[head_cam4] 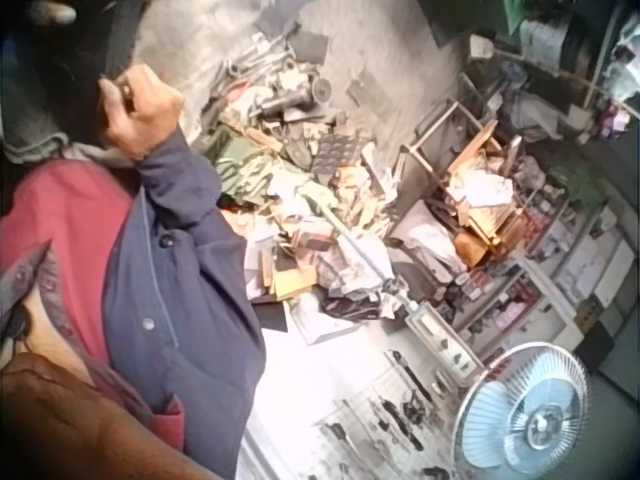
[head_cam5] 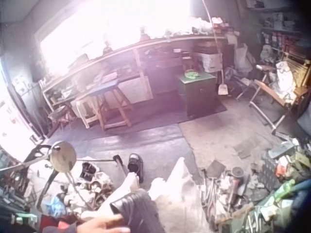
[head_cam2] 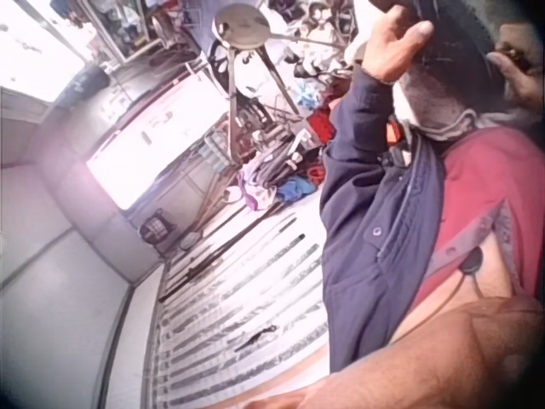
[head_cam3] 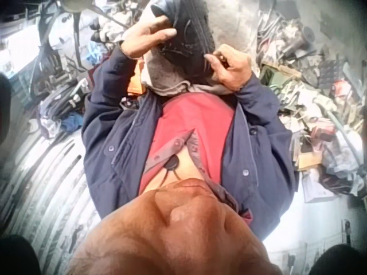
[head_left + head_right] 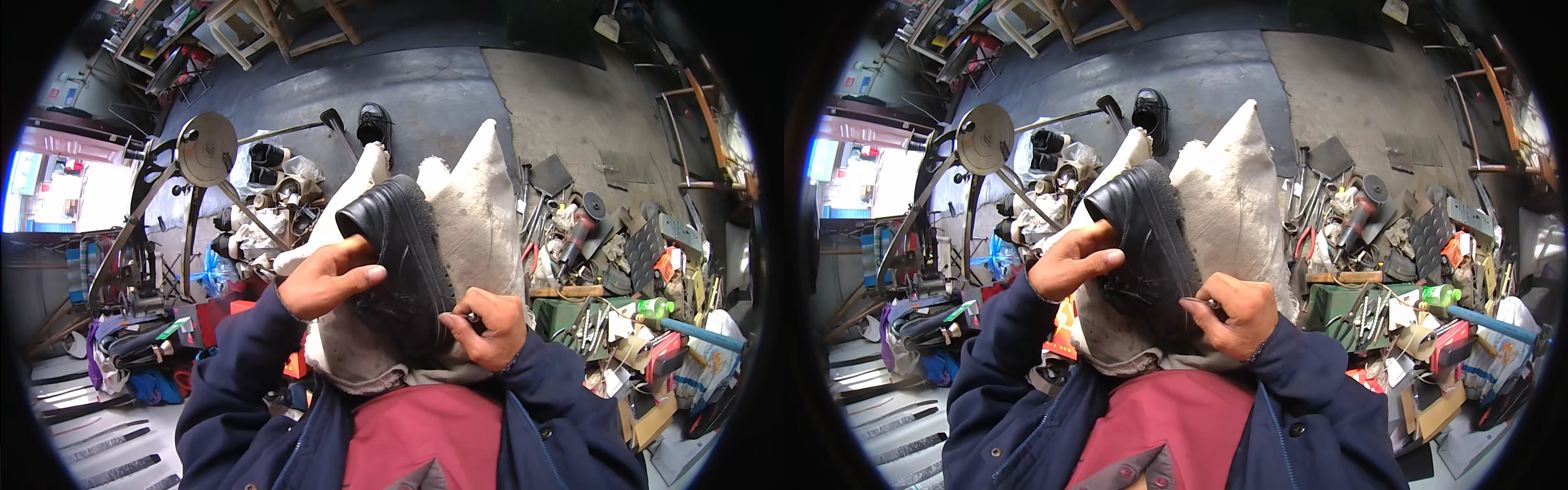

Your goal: The person stitches the side of a black shoe using a needle and thread while holding the shoe on a white cloth. The hands repeatedly insert the needle, pull the thread, and adjust the shoe position.

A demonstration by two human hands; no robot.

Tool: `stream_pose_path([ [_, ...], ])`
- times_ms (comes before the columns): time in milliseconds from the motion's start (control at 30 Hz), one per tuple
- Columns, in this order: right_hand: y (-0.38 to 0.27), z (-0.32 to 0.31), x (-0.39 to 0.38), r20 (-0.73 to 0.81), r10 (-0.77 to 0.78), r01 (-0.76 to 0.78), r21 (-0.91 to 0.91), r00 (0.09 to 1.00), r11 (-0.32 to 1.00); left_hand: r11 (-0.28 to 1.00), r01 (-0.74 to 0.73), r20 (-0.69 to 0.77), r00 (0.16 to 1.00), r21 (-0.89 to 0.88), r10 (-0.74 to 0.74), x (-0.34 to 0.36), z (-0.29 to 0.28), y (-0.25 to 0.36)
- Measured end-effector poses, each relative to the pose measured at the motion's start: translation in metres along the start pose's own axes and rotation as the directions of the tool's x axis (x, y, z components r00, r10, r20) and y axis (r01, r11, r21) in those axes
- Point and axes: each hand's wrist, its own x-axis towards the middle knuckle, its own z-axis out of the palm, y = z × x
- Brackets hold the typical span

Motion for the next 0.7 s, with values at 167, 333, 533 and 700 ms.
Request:
stream_pose_path([
  [167, 0.010, -0.017, -0.011, -0.011, 0.238, -0.231, 0.197, 0.971, 0.953, 0.630, 0.240, 0.014, 0.929, 0.738, -0.370, 0.034, -0.004, 0.005],
  [333, 0.015, -0.045, -0.001, -0.309, 0.316, -0.356, -0.081, 0.897, 0.931, 0.936, -0.076, 0.178, 0.984, 0.343, 0.015, 0.040, 0.009, -0.025],
  [533, -0.021, -0.047, -0.015, 0.040, 0.072, -0.067, -0.112, 0.997, 0.991, 0.989, 0.034, 0.214, 0.975, 0.145, -0.065, 0.020, 0.006, -0.040],
  [700, -0.027, -0.031, -0.017, 0.227, 0.161, -0.160, -0.023, 0.960, 0.987, 0.988, 0.105, 0.220, 0.967, 0.114, -0.128, 0.019, 0.008, -0.037],
])
